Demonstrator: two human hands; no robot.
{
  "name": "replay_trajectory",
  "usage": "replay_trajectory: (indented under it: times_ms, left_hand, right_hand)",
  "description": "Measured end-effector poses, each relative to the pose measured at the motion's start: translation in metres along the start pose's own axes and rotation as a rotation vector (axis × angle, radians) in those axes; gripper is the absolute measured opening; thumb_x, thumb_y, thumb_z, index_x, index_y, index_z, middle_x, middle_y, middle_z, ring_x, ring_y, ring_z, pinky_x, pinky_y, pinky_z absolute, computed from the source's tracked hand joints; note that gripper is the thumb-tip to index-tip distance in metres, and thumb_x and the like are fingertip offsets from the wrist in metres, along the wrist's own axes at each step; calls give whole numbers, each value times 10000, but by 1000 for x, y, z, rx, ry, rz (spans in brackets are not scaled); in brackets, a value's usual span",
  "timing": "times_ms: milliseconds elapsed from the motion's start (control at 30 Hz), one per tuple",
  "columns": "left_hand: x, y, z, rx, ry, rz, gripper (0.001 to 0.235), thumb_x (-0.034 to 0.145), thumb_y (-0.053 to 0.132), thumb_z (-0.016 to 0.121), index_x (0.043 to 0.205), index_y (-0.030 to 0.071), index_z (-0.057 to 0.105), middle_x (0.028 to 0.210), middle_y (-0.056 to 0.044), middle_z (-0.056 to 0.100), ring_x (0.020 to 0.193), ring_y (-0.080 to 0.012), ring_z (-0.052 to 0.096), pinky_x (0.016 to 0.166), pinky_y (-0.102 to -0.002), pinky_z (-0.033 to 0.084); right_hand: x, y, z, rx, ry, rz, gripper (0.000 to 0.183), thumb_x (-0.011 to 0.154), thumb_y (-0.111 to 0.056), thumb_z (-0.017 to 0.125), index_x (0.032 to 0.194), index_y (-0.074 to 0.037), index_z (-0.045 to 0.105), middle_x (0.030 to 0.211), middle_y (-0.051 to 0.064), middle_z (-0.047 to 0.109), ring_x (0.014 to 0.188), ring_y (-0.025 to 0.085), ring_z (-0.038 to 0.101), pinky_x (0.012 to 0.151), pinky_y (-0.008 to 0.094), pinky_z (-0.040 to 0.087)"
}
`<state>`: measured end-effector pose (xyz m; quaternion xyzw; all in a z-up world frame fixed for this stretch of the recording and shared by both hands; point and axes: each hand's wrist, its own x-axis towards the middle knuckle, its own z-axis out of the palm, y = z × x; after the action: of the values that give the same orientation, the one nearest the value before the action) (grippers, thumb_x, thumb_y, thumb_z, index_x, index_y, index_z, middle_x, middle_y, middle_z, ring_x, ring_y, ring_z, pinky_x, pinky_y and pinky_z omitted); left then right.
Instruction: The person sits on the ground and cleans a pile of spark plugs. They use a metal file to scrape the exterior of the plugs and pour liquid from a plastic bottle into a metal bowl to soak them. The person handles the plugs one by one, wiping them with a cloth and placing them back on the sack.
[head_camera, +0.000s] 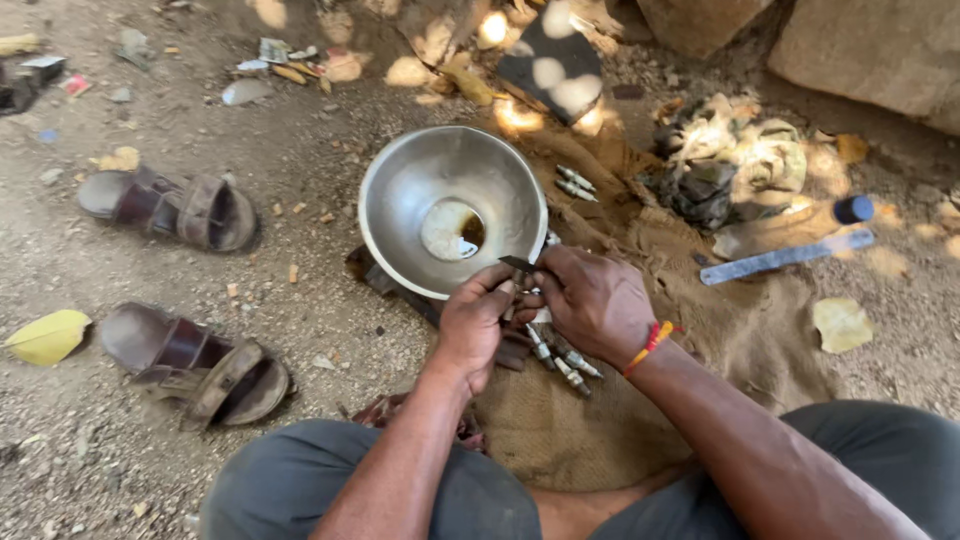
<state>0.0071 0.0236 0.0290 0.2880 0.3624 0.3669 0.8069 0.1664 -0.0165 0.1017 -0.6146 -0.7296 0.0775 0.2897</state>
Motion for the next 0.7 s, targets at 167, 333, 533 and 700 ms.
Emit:
replay_trajectory:
  times_ms: [167,333,533,700]
  left_hand:
    - [-3,3,3,137,13,16,343,995,100,594,1328,38,653,1026,-79,740,903,-127,678,817,-269,569]
    - [-5,3,0,206,101,-8,323,985,160,564,1282,82,665,988,-62,726,791,-178,658,641,-346,543]
    - [-2,4,-7,194,127,-72,306,1024,148,586,1314,94,667,1055,-77,718,772,-238,633,638,-390,541]
    - [5,-5,-7,160,-21,224,304,1030,69,613,1325,32,679,1154,-72,723,993,-111,669,885,-232,565]
  right_hand:
    - [10,26,2,-141,28,189,122,915,-208,658,937,-89,676,819,172,705,733,392,687,666,506,542]
    - [8,21,-3,72,81,114,126,949,-171,677,964,-49,652,863,181,683,804,386,683,696,485,543]
    - [4,11,7,-18,25,11,120,941,-177,684,954,-59,664,840,163,692,776,371,687,680,486,530]
    - [7,15,4,-21,91,124,133,983,-185,678,967,-56,651,792,166,682,698,374,679,642,484,523]
